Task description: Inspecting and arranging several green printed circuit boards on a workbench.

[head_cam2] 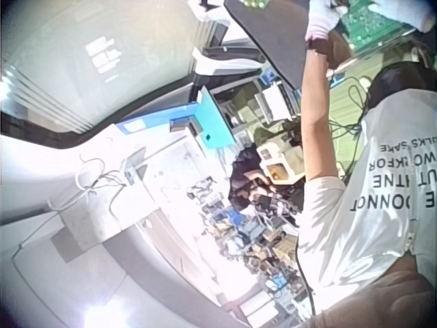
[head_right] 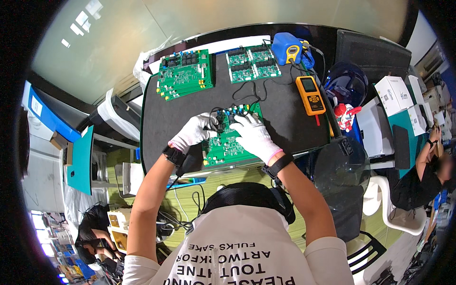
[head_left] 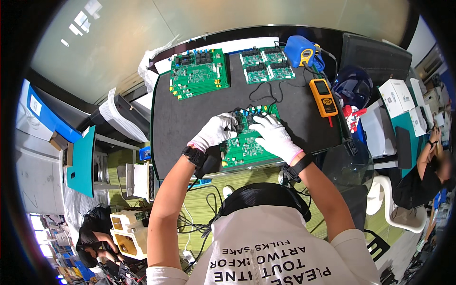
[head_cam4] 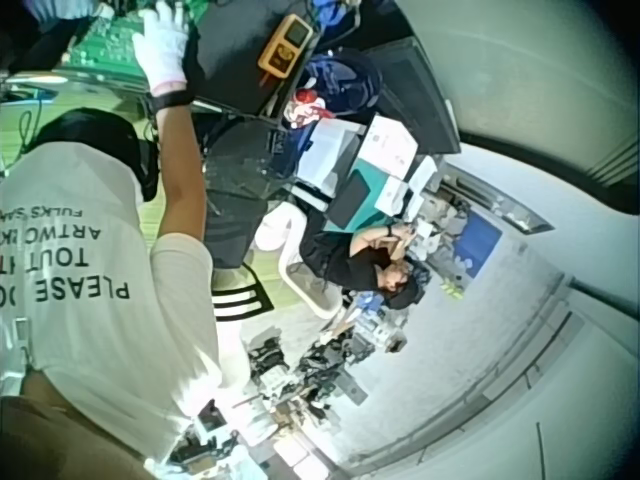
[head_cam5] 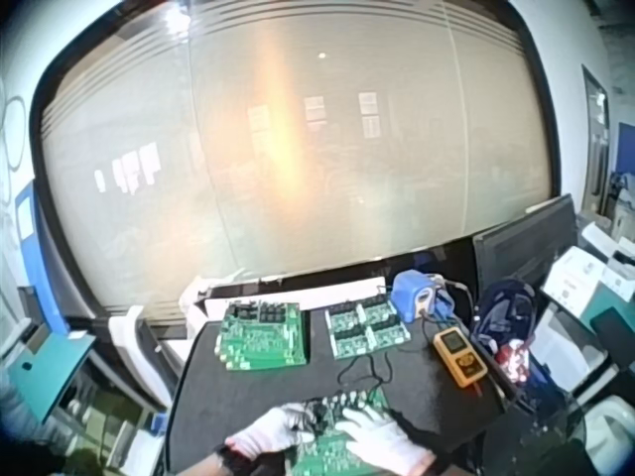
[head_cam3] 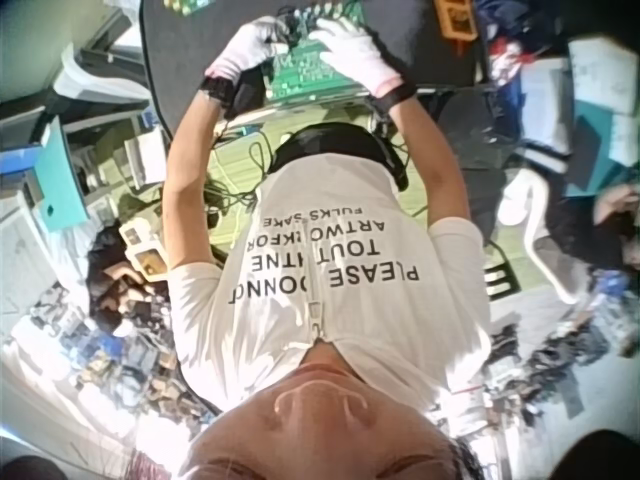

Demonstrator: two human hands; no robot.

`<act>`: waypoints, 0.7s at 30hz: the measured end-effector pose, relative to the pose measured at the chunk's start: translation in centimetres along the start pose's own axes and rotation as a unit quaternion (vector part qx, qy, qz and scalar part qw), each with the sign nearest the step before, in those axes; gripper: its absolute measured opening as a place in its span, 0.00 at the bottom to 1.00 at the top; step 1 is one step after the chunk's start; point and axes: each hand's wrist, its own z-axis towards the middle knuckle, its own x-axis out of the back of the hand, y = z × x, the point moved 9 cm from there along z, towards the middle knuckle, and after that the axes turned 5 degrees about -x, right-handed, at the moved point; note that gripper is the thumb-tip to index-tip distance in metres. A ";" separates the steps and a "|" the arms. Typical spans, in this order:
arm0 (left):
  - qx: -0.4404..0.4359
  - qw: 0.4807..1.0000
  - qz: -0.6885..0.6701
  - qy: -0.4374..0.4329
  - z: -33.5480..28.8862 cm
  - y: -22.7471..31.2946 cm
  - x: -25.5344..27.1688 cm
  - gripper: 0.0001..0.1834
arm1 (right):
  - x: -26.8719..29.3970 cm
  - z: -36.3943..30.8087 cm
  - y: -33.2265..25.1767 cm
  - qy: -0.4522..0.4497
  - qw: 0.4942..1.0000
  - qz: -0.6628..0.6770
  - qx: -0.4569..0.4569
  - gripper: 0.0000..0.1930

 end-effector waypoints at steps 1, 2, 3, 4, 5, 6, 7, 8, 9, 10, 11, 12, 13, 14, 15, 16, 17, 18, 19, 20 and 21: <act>0.000 1.000 0.000 -0.001 0.0 -0.1 0.0 0.12 | -0.1 0.0 0.0 0.001 1.000 -0.001 0.001 0.23; -0.001 1.000 0.003 -0.001 -0.1 -0.1 -0.1 0.13 | -0.1 0.0 0.0 0.002 1.000 -0.001 0.002 0.23; -0.004 1.000 0.005 -0.001 0.0 -0.1 -0.1 0.13 | -0.1 0.0 0.0 0.003 1.000 -0.001 0.001 0.23; -0.004 1.000 0.005 -0.002 0.0 -0.2 -0.1 0.13 | -0.1 0.0 0.1 0.002 1.000 -0.002 -0.001 0.23; -0.029 0.999 0.019 0.004 0.0 0.1 0.0 0.14 | -0.1 0.0 0.1 0.001 1.000 -0.003 -0.003 0.23; -0.053 0.998 0.033 0.010 -0.1 0.6 0.2 0.14 | -0.1 0.0 0.1 0.000 1.000 -0.002 -0.003 0.23; -0.051 0.998 0.032 0.009 -0.1 0.6 0.1 0.14 | -0.1 -0.1 0.0 0.003 1.000 -0.001 -0.001 0.23; -0.026 0.999 0.030 0.004 -0.1 0.2 0.0 0.14 | 0.0 -0.1 0.0 0.007 1.000 0.000 0.000 0.23; -0.001 1.000 0.027 -0.002 0.0 -0.2 -0.1 0.13 | -0.1 0.0 0.0 0.006 1.000 0.001 0.000 0.23; 0.000 1.000 0.027 -0.002 0.0 -0.2 -0.1 0.13 | 0.0 0.0 0.1 0.009 1.000 -0.001 0.001 0.23; -0.002 1.000 0.028 -0.006 0.0 -0.1 -0.1 0.13 | 0.0 0.0 0.1 0.012 1.000 -0.003 0.004 0.23; -0.004 1.000 0.029 -0.009 0.0 0.0 -0.1 0.12 | 0.0 0.0 0.1 0.011 1.000 -0.002 0.004 0.23; -0.003 1.000 0.029 -0.008 0.0 0.0 -0.1 0.12 | 0.0 0.0 0.0 0.013 1.000 -0.005 0.006 0.23; 0.003 0.999 0.040 -0.014 0.0 -0.1 -0.1 0.12 | 0.0 0.0 0.0 0.016 1.000 -0.008 0.008 0.23; 0.009 0.998 0.050 -0.021 0.0 -0.2 -0.2 0.12 | 0.0 0.0 -0.1 0.015 1.000 -0.008 0.008 0.23; 0.009 0.998 0.050 -0.020 0.0 -0.3 -0.2 0.12 | 0.1 -0.1 -0.1 0.013 1.000 -0.004 0.005 0.23; -0.001 0.998 0.058 -0.019 0.0 -0.1 -0.1 0.12 | 0.1 -0.1 -0.1 0.011 1.000 -0.001 0.002 0.23; -0.012 0.998 0.066 -0.017 0.0 0.1 -0.1 0.12 | 0.1 -0.1 -0.1 0.010 1.000 -0.001 0.003 0.23; -0.011 0.998 0.066 -0.016 0.0 0.2 -0.1 0.12 | 0.1 0.0 -0.1 0.011 1.000 -0.003 0.004 0.23; 0.002 0.998 0.064 -0.014 0.0 0.0 -0.1 0.13 | 0.1 0.0 -0.1 0.013 1.000 -0.005 0.005 0.23; 0.015 0.998 0.062 -0.011 -0.1 -0.1 -0.1 0.13 | 0.1 0.0 -0.1 0.012 1.000 -0.005 0.006 0.23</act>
